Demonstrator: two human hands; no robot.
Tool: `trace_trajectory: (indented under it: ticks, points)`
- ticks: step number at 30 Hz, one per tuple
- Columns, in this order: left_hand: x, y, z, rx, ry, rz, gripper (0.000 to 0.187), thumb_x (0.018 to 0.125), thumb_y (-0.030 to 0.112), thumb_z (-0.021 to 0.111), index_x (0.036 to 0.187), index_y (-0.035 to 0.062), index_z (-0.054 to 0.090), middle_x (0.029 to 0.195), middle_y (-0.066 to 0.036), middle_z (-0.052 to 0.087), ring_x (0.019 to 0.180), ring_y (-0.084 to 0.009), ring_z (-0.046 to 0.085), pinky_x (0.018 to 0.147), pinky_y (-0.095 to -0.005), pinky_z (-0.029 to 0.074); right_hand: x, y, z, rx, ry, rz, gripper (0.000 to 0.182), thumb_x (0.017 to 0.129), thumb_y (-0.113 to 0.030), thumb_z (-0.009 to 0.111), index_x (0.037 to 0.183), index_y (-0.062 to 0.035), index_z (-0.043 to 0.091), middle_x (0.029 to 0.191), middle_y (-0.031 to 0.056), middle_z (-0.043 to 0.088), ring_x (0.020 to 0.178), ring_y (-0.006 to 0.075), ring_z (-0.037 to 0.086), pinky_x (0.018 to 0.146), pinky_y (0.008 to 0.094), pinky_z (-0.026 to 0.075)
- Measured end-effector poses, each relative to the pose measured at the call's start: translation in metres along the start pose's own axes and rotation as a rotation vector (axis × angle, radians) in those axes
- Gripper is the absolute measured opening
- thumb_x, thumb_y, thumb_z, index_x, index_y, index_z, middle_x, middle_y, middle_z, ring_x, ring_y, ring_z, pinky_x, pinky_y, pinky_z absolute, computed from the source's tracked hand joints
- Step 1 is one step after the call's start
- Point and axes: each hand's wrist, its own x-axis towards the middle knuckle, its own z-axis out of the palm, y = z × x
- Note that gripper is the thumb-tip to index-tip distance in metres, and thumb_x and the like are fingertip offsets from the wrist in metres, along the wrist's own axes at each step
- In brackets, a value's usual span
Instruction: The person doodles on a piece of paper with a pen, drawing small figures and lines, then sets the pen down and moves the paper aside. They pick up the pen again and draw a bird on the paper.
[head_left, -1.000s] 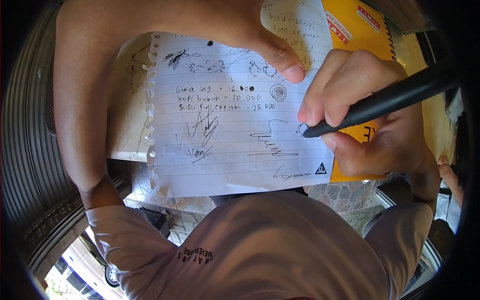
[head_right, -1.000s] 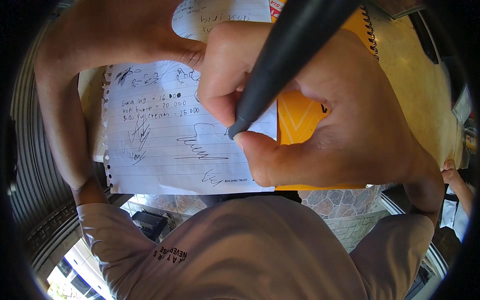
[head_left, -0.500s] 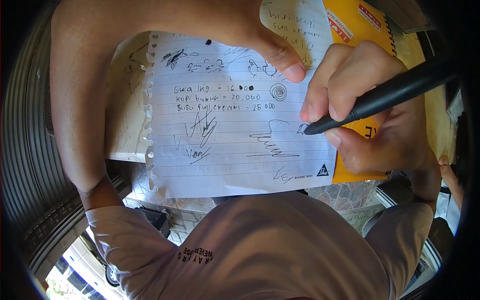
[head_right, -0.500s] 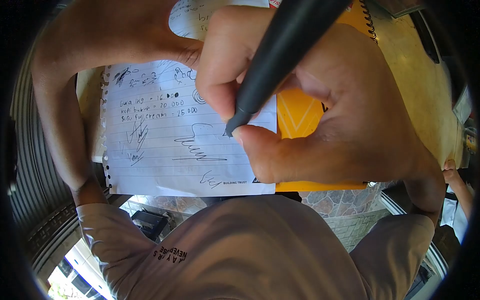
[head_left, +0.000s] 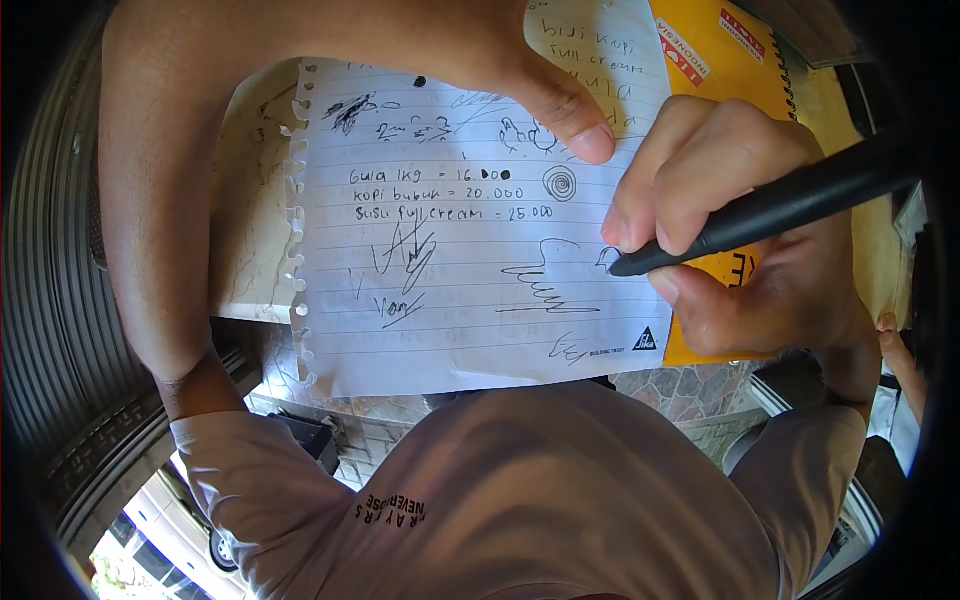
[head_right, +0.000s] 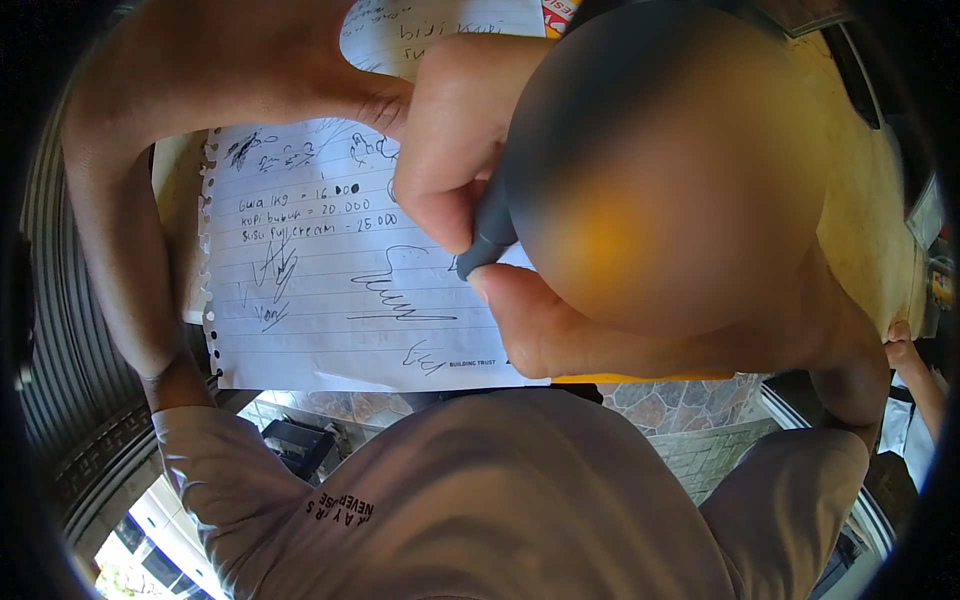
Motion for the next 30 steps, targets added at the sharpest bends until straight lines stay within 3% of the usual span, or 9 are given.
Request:
trace_trajectory:
  ticks: [5,7,13,16,20,22,23,25,30]
  points:
    - [0.004,-0.007,0.016,0.042,-0.027,0.047,0.091,0.079,0.062,0.077,0.118,-0.0148,0.048,0.116,-0.021,0.053,0.114,-0.0285,0.055,0.097,-0.0339,0.047,-0.001,0.002,0.002,0.005,0.018,0.002,0.026,0.072,0.004,0.066,0.094,-0.0052,0.055,0.088,0.0137,0.062,0.082,0.0216,0.066,0.074,0.0333,0.055]
    - [0.000,-0.011,0.022,0.186,0.151,0.147,0.091,0.078,0.063,0.077,0.117,-0.0148,0.049,0.117,-0.021,0.053,0.114,-0.0277,0.055,0.097,-0.0338,0.047,-0.001,0.003,0.002,0.030,0.040,0.002,0.026,0.071,0.004,0.066,0.093,-0.0051,0.055,0.087,0.0137,0.062,0.082,0.0217,0.066,0.074,0.0333,0.055]
    - [0.002,0.005,-0.006,-0.111,-0.050,-0.021,0.093,0.078,0.061,0.077,0.120,-0.0167,0.048,0.120,-0.023,0.053,0.118,-0.0317,0.054,0.101,-0.0356,0.046,-0.008,-0.002,0.003,0.038,0.047,-0.001,0.025,0.071,0.002,0.067,0.093,-0.0048,0.055,0.087,0.0134,0.063,0.080,0.0226,0.066,0.073,0.0338,0.055]
    - [-0.001,0.011,0.000,0.109,0.067,0.025,0.094,0.078,0.061,0.077,0.121,-0.0173,0.046,0.122,-0.024,0.052,0.121,-0.0334,0.053,0.102,-0.0361,0.046,-0.008,-0.002,0.002,0.045,0.013,0.001,0.026,0.072,0.002,0.067,0.094,-0.0048,0.055,0.088,0.0133,0.062,0.081,0.0225,0.066,0.075,0.0342,0.055]
    - [-0.001,-0.013,0.020,-0.009,0.087,0.036,0.095,0.078,0.062,0.077,0.121,-0.0173,0.046,0.123,-0.024,0.052,0.122,-0.0333,0.052,0.103,-0.0356,0.045,-0.007,0.000,0.007,0.117,0.096,0.000,0.027,0.075,0.004,0.065,0.098,-0.0049,0.053,0.089,0.0132,0.060,0.083,0.0216,0.064,0.077,0.0341,0.054]
    - [0.000,-0.049,0.054,0.004,0.556,0.471,0.095,0.079,0.061,0.077,0.121,-0.0174,0.046,0.121,-0.024,0.052,0.122,-0.0329,0.051,0.102,-0.0360,0.045,-0.008,-0.001,0.006,0.119,0.113,-0.016,0.028,0.075,0.005,0.064,0.099,-0.0051,0.053,0.089,0.0133,0.059,0.084,0.0213,0.063,0.078,0.0340,0.054]
    - [0.000,-0.037,0.042,0.004,0.557,0.471,0.095,0.079,0.061,0.077,0.121,-0.0174,0.046,0.121,-0.024,0.052,0.122,-0.0329,0.051,0.102,-0.0360,0.045,-0.009,-0.002,0.003,0.076,0.075,0.009,0.028,0.075,0.005,0.063,0.099,-0.0054,0.053,0.089,0.0133,0.059,0.085,0.0212,0.063,0.078,0.0339,0.054]
    - [-0.001,0.001,0.002,-0.022,0.049,0.049,0.094,0.079,0.063,0.076,0.121,-0.0170,0.047,0.118,-0.023,0.052,0.121,-0.0325,0.052,0.103,-0.0360,0.044,-0.009,-0.006,0.001,0.033,0.036,0.035,0.027,0.076,0.005,0.062,0.099,-0.0056,0.052,0.089,0.0134,0.059,0.085,0.0210,0.063,0.077,0.0337,0.054]
    - [0.001,0.005,-0.004,-0.004,-0.021,-0.004,0.094,0.078,0.063,0.077,0.120,-0.0163,0.048,0.115,-0.021,0.053,0.117,-0.0320,0.053,0.102,-0.0360,0.045,-0.006,-0.007,0.001,-0.015,0.016,0.048,0.028,0.074,0.006,0.062,0.098,-0.0057,0.052,0.089,0.0138,0.061,0.084,0.0211,0.064,0.075,0.0336,0.053]
